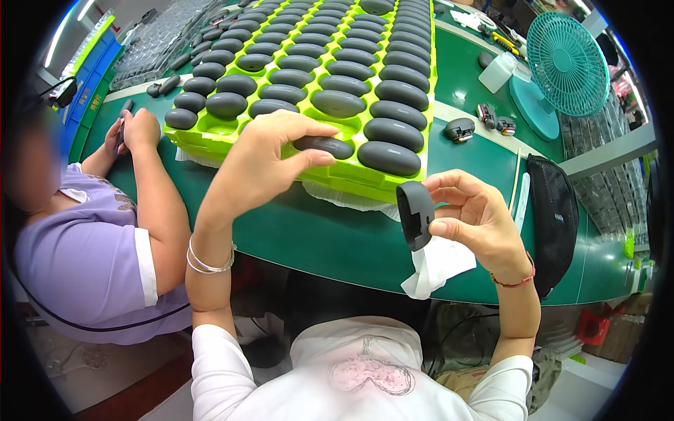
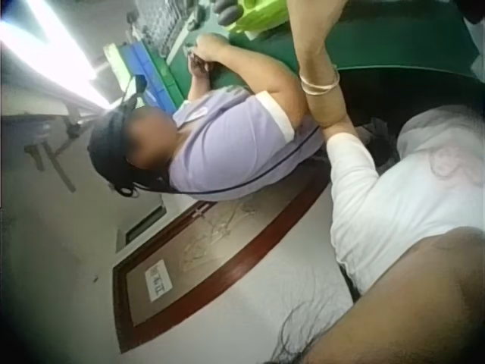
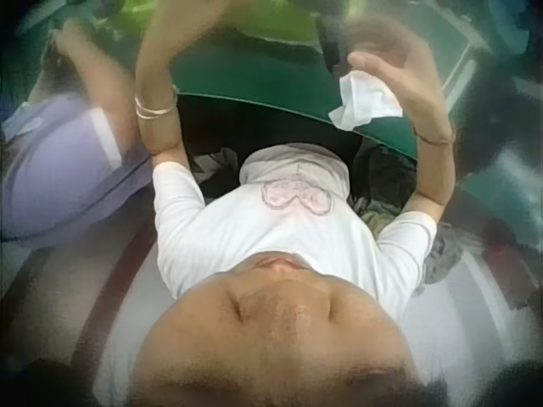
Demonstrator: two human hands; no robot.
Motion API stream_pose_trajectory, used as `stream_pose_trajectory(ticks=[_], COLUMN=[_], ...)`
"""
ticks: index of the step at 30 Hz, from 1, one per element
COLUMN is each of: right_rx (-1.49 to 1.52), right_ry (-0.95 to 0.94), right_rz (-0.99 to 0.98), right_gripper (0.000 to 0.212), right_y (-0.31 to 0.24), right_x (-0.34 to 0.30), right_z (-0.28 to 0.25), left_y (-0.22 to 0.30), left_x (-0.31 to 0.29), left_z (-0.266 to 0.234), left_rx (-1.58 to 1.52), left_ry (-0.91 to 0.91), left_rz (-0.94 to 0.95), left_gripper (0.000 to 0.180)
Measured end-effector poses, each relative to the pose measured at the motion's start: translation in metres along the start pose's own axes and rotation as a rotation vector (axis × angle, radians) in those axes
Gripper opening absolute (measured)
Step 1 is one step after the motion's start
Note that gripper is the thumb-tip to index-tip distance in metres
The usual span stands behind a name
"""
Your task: The person wipes the interior of a gray charging case with a white tissue, then closes it and places it into a green tray. They repeat this process with a second case, wiping the interior and exterior before closing and placing it in the tray.
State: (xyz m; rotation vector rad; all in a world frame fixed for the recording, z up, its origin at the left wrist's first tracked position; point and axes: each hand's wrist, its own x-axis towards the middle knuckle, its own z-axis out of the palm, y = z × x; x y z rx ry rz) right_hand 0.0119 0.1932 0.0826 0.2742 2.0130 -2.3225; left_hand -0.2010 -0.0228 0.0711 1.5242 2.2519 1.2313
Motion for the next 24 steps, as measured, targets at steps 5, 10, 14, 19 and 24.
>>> stream_pose_trajectory(ticks=[5, 10, 14, 19, 24], right_rx=[0.093, 0.114, 0.120, 0.142, 0.213], right_ry=[-0.024, -0.024, -0.059, -0.053, -0.073], right_rz=[0.075, 0.030, 0.041, 0.065, 0.050], right_gripper=[0.042, 0.040, 0.037, 0.041, 0.047], right_y=[0.017, 0.032, 0.043, 0.055, 0.063], right_x=[-0.009, -0.017, -0.017, -0.016, -0.018], right_z=[-0.002, 0.000, 0.008, 0.011, 0.021], left_y=[0.003, 0.035, 0.062, 0.057, 0.054], left_x=[0.004, -0.029, -0.067, -0.075, -0.082], left_z=[-0.003, 0.042, 0.085, 0.120, 0.124], left_rx=[0.054, 0.332, -0.409, -0.659, -0.717], left_ry=[0.034, 0.378, 0.120, 0.207, 0.229], left_rz=[-0.033, 0.207, -0.195, -0.254, -0.347], left_gripper=[0.026, 0.031, 0.043, 0.038, 0.042])
